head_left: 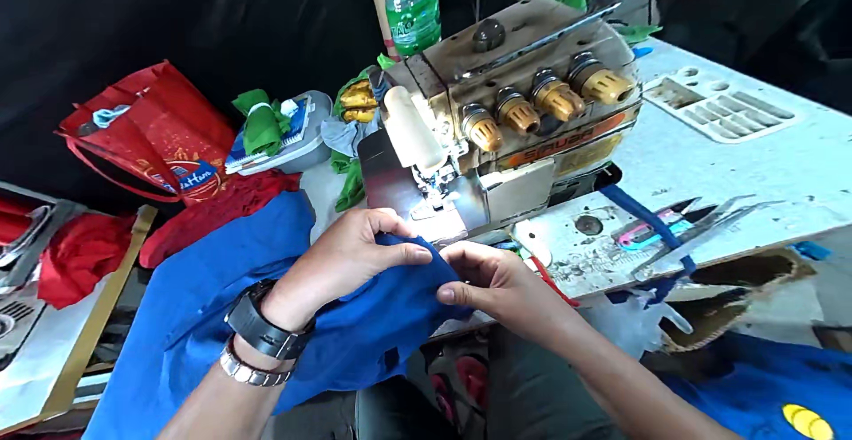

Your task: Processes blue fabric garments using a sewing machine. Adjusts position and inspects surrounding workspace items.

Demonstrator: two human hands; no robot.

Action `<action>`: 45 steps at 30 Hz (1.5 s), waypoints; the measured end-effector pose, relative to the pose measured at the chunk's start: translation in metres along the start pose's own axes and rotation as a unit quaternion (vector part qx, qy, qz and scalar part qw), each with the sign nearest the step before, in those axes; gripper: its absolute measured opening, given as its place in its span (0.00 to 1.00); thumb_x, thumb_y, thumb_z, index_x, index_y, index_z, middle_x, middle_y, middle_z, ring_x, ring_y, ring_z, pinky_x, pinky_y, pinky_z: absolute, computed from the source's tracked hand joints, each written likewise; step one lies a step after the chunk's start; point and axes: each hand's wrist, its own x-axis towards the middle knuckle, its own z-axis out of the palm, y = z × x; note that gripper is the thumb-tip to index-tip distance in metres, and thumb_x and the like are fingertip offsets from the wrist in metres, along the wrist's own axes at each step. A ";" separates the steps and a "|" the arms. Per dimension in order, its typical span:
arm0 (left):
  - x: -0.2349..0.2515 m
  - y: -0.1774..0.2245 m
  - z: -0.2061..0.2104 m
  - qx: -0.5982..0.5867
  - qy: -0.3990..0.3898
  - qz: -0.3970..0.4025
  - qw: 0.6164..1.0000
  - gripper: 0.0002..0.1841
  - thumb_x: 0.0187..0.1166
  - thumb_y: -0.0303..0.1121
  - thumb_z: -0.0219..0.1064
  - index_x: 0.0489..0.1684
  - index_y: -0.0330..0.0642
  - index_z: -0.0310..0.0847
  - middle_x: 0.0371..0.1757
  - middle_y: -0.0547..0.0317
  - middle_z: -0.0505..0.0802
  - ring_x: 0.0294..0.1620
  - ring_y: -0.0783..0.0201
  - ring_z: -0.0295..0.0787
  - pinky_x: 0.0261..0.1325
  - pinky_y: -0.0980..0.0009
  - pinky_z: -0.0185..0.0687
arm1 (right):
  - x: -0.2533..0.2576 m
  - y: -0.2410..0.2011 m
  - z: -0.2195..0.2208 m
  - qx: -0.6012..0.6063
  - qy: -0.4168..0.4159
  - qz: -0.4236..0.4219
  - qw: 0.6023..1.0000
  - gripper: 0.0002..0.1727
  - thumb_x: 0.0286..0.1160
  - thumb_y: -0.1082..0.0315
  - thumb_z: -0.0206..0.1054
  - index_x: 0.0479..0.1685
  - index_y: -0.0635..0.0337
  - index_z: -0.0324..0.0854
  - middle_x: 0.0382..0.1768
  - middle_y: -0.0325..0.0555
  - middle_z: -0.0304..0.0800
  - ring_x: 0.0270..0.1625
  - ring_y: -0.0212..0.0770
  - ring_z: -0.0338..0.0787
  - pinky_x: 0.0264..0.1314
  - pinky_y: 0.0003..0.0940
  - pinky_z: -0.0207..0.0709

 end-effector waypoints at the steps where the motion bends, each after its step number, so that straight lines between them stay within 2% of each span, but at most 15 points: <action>1: 0.003 0.003 0.002 0.004 -0.001 -0.006 1.000 0.04 0.69 0.29 0.79 0.27 0.46 0.90 0.29 0.69 0.89 0.30 0.77 0.83 0.31 0.82 0.74 | 0.001 0.000 0.001 -0.002 0.018 -0.006 1.000 0.09 0.71 0.68 0.75 0.48 0.53 0.86 0.33 0.33 0.92 0.32 0.25 0.89 0.35 0.18 0.83; 4: 0.013 0.005 0.001 0.011 -0.005 -0.021 1.000 0.05 0.69 0.29 0.79 0.27 0.44 0.89 0.28 0.67 0.90 0.27 0.76 0.82 0.28 0.80 0.74 | 0.003 0.002 0.002 -0.027 0.070 -0.048 0.996 0.12 0.71 0.72 0.73 0.51 0.53 0.81 0.30 0.30 0.90 0.31 0.22 0.88 0.36 0.16 0.81; 6: 0.015 0.005 -0.002 0.001 -0.018 -0.024 1.000 0.04 0.70 0.27 0.78 0.27 0.44 0.90 0.29 0.67 0.91 0.28 0.77 0.83 0.28 0.81 0.75 | 0.003 0.005 0.001 -0.032 0.079 -0.071 0.994 0.15 0.71 0.74 0.73 0.53 0.52 0.77 0.34 0.30 0.91 0.35 0.22 0.90 0.40 0.17 0.85; 10: 0.017 0.008 -0.007 -0.030 -0.039 -0.038 0.998 0.03 0.74 0.27 0.75 0.30 0.44 0.93 0.31 0.68 0.93 0.30 0.78 0.85 0.31 0.83 0.77 | 0.004 0.007 -0.002 -0.014 0.079 -0.092 0.993 0.14 0.70 0.73 0.74 0.50 0.52 0.78 0.35 0.33 0.90 0.37 0.25 0.90 0.41 0.19 0.86; 14: 0.014 0.024 -0.016 -0.055 0.006 0.020 0.998 0.03 0.74 0.27 0.74 0.33 0.46 0.92 0.31 0.71 0.94 0.29 0.80 0.86 0.30 0.86 0.77 | 0.001 -0.019 -0.004 -0.036 0.081 -0.162 0.983 0.11 0.73 0.68 0.73 0.50 0.51 0.79 0.36 0.30 0.88 0.36 0.22 0.89 0.40 0.16 0.86; 16: 0.012 0.032 -0.022 -0.034 0.025 0.057 0.997 0.03 0.74 0.30 0.74 0.35 0.50 0.93 0.34 0.74 0.94 0.34 0.82 0.87 0.33 0.87 0.79 | 0.001 -0.029 -0.008 -0.066 0.088 -0.210 0.972 0.10 0.75 0.66 0.73 0.49 0.52 0.79 0.36 0.29 0.88 0.36 0.20 0.89 0.41 0.14 0.87; 19: 0.018 0.016 -0.011 -0.018 0.044 0.023 0.999 0.03 0.73 0.27 0.76 0.31 0.46 0.91 0.31 0.71 0.93 0.30 0.81 0.84 0.31 0.84 0.77 | 0.005 -0.007 -0.009 -0.084 0.086 -0.166 0.979 0.09 0.73 0.69 0.73 0.46 0.52 0.79 0.33 0.30 0.88 0.33 0.22 0.88 0.37 0.17 0.85; 22: 0.024 0.001 -0.005 -0.010 0.018 -0.015 1.000 0.03 0.72 0.28 0.77 0.30 0.44 0.92 0.33 0.70 0.94 0.32 0.79 0.85 0.35 0.82 0.78 | 0.005 0.011 -0.007 -0.069 0.084 -0.125 0.986 0.07 0.73 0.69 0.72 0.44 0.51 0.81 0.35 0.31 0.90 0.36 0.23 0.90 0.41 0.19 0.87; 27: 0.030 -0.004 -0.006 0.009 -0.017 -0.017 1.000 0.02 0.72 0.33 0.78 0.32 0.48 0.94 0.35 0.72 0.93 0.38 0.80 0.87 0.42 0.81 0.81 | 0.004 0.014 -0.009 -0.068 0.082 -0.113 0.988 0.05 0.73 0.71 0.71 0.42 0.50 0.84 0.35 0.30 0.91 0.36 0.23 0.90 0.42 0.18 0.86; 31: 0.033 -0.003 -0.005 -0.001 -0.037 -0.023 0.999 0.03 0.73 0.33 0.77 0.31 0.49 0.95 0.34 0.71 0.93 0.37 0.80 0.86 0.39 0.81 0.79 | 0.003 0.023 -0.010 -0.046 0.092 -0.114 0.988 0.08 0.72 0.74 0.70 0.45 0.52 0.88 0.39 0.34 0.93 0.39 0.27 0.92 0.45 0.21 0.88; 38: 0.038 -0.001 -0.001 -0.018 -0.036 -0.043 0.998 0.05 0.73 0.31 0.77 0.27 0.46 0.94 0.30 0.69 0.93 0.32 0.79 0.85 0.35 0.81 0.78 | -0.001 0.016 -0.010 -0.064 0.080 -0.109 0.989 0.09 0.75 0.72 0.69 0.48 0.49 0.89 0.42 0.32 0.93 0.40 0.25 0.91 0.46 0.19 0.87; 42: 0.040 -0.005 0.006 0.014 0.001 -0.009 1.000 0.05 0.74 0.31 0.76 0.28 0.48 0.91 0.31 0.71 0.92 0.34 0.79 0.85 0.37 0.80 0.78 | -0.001 0.010 -0.011 -0.184 0.083 -0.118 0.972 0.15 0.79 0.65 0.65 0.61 0.45 0.88 0.47 0.29 0.91 0.44 0.21 0.91 0.48 0.18 0.87; 44: 0.039 -0.014 0.019 0.067 0.074 0.068 0.993 0.04 0.71 0.32 0.77 0.29 0.46 0.89 0.32 0.69 0.89 0.34 0.79 0.83 0.38 0.81 0.77 | -0.001 0.005 -0.011 -0.271 0.092 -0.109 0.952 0.18 0.81 0.63 0.61 0.66 0.43 0.87 0.47 0.29 0.89 0.43 0.21 0.89 0.45 0.20 0.86; 45: 0.038 -0.019 0.027 0.095 0.119 0.109 0.982 0.05 0.70 0.31 0.77 0.28 0.44 0.88 0.31 0.66 0.87 0.33 0.77 0.81 0.37 0.81 0.75 | 0.000 0.002 -0.010 -0.306 0.097 -0.106 0.941 0.20 0.81 0.64 0.59 0.67 0.43 0.87 0.44 0.31 0.88 0.40 0.23 0.88 0.41 0.22 0.85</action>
